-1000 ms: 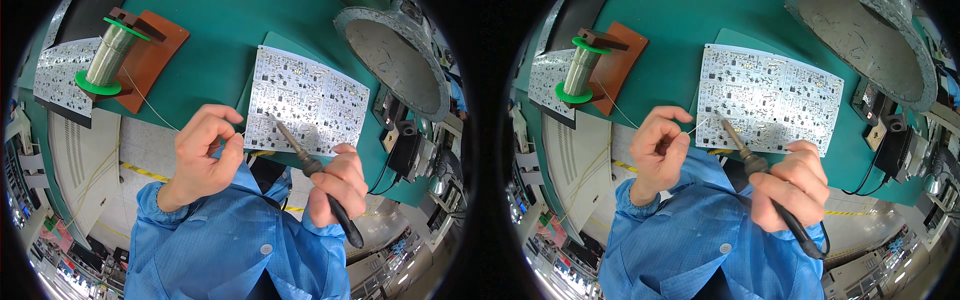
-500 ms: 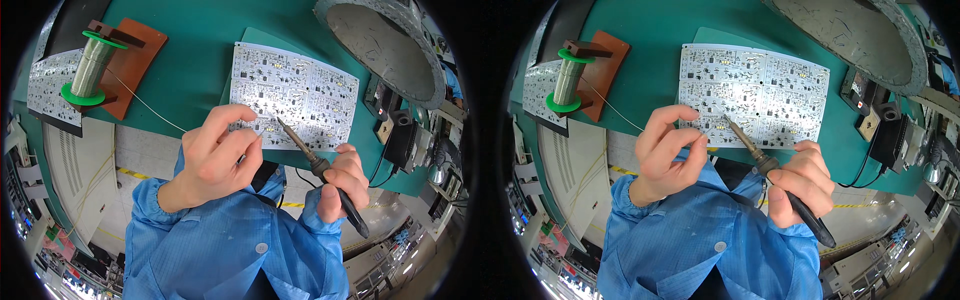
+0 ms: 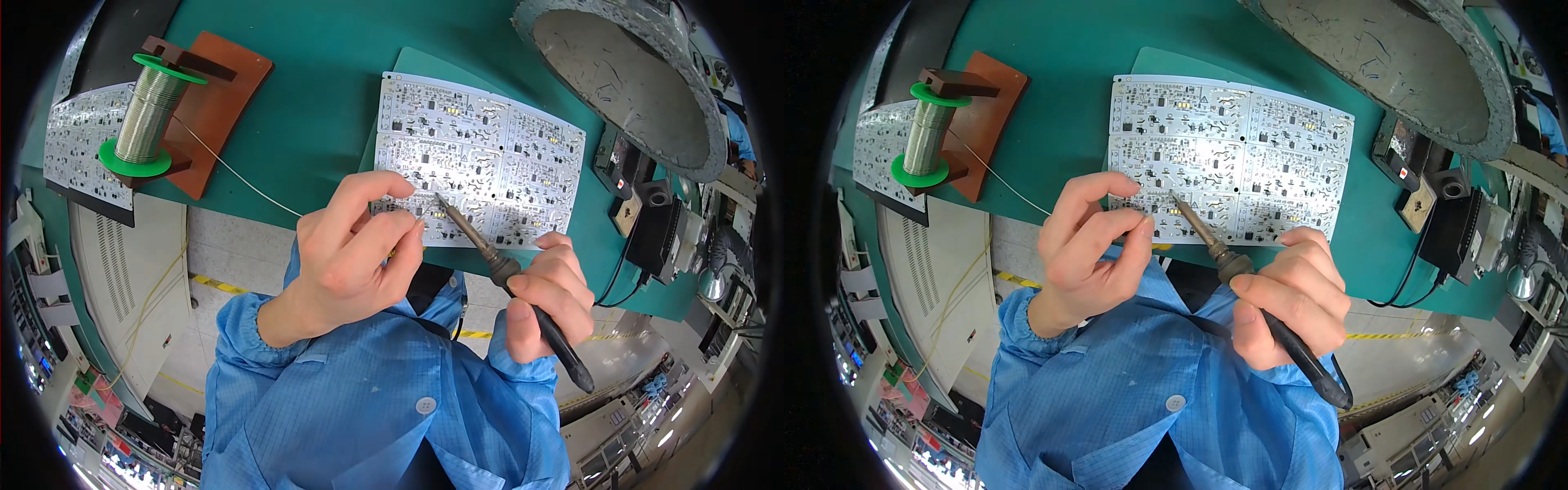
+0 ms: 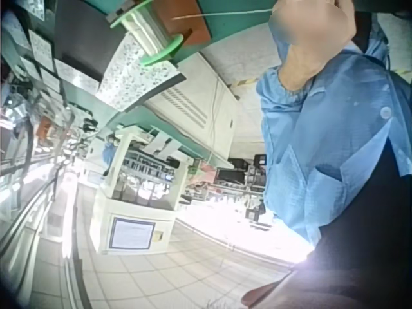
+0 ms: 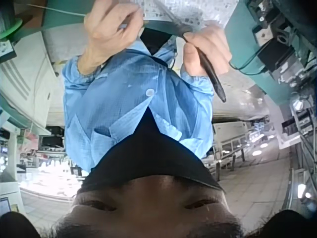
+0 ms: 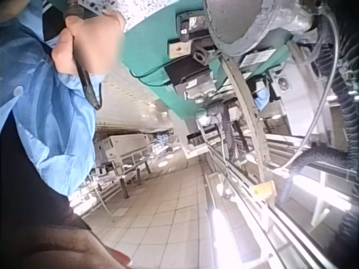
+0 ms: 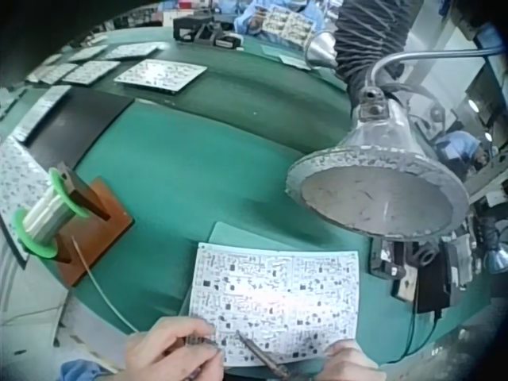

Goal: Soldering electronic components onto printed circuit boards at an assembly station.

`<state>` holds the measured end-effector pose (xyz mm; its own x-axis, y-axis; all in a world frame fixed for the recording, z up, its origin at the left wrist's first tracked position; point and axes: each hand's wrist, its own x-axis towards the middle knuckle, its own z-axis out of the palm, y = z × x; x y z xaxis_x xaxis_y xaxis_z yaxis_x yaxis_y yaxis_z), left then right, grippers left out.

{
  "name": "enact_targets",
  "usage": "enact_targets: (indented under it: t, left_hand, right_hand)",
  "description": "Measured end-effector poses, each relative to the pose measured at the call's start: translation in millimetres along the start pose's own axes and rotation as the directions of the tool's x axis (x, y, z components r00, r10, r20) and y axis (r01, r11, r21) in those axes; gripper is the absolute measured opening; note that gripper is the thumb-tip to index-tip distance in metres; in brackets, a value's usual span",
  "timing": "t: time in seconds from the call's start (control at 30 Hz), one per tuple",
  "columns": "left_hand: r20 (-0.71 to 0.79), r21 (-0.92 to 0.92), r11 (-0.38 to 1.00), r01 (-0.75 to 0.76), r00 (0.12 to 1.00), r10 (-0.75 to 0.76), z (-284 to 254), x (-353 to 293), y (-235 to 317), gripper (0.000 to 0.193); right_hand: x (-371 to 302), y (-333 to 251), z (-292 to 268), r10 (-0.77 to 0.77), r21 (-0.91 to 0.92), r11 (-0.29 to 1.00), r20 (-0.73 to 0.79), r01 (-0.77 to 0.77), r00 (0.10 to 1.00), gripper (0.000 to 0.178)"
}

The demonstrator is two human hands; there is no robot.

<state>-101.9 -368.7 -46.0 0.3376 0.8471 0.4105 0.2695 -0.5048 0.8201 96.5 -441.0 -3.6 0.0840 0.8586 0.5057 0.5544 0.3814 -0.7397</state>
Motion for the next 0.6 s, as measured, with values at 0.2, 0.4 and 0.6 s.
enact_targets:
  t: [0.2, 0.4, 0.6]
  left_hand:
    - [-0.076, -0.018, 1.0, -0.004, 0.997, 0.003, -5.9, 6.2, -2.8, 0.015]
    - [-0.118, 0.014, 0.996, 0.088, 0.989, -0.085, -16.4, 15.9, -9.8, 0.013]
    - [-0.169, -0.01, 0.996, 0.093, 0.981, -0.093, -11.5, 24.4, -24.9, 0.012]
  right_hand:
    - [4.8, -0.2, 0.4, -0.022, -0.008, 1.0, 0.015, 0.022, 1.0, 0.015]
    - [14.4, -0.8, 0.9, -0.029, 0.011, 1.0, -0.045, 0.029, 0.999, 0.015]
    - [31.8, 5.4, 19.6, -0.065, 0.005, 0.998, -0.022, 0.065, 0.998, 0.019]
